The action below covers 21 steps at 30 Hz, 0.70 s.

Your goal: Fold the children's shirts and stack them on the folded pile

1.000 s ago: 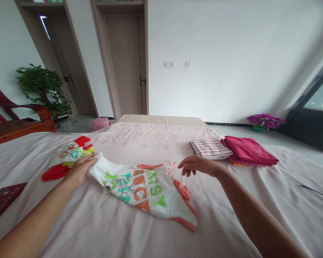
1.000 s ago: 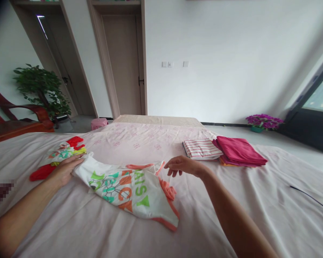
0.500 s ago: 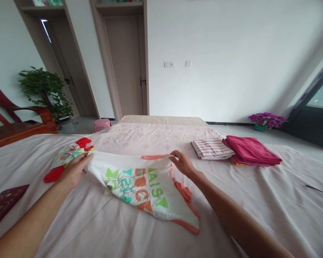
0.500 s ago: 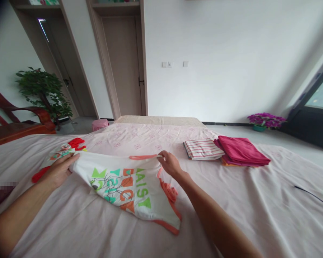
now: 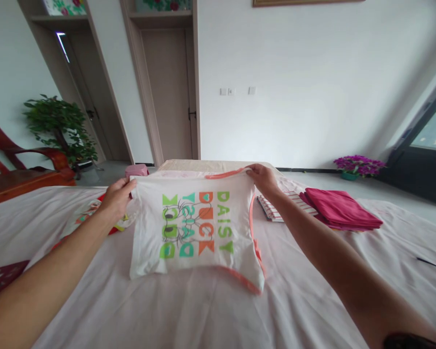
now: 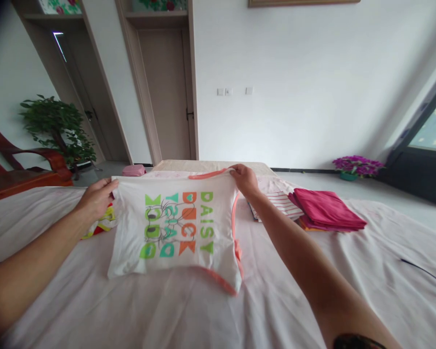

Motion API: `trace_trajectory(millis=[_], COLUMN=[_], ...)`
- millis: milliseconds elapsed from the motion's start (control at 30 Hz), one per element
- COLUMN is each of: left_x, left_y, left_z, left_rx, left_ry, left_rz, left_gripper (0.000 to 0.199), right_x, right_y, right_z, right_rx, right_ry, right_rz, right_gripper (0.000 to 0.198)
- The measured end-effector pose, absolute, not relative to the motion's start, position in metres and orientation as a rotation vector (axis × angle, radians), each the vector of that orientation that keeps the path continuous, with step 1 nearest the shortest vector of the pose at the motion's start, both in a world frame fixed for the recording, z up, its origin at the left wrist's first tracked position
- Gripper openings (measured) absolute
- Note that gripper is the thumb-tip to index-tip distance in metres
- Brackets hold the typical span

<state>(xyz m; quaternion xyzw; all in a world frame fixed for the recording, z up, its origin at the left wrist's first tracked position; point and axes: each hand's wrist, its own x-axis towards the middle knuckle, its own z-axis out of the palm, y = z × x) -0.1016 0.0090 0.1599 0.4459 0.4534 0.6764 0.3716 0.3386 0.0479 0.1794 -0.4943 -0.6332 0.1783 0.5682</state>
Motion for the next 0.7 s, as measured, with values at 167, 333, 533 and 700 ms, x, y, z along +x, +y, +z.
trace_trajectory(millis=[167,333,533,700], left_x=[-0.096,-0.113,-0.137,-0.148], left_y=[0.024,-0.003,-0.039,-0.055], left_z=[0.211,0.177,0.073,0.035], left_rx=[1.258,1.388,1.581,1.759], left_ry=[0.861,0.928,1.342,1.397], left_rz=[1.901,1.688,1.13,0.952], left_gripper=[0.025,0.033,0.04,0.033], right_x=[0.354,0.374,0.386,0.382], right_y=[0.061,0.007,-0.048,-0.078], right_z=[0.24,0.211,0.076,0.042], right_rx=[-0.881,-0.903,-1.272,-1.384], right_ry=[-1.346,-1.557,-2.03,-2.266], right_rz=[0.128,0.216,0.409,0.23], right_gripper=[0.022,0.028,0.032,0.034])
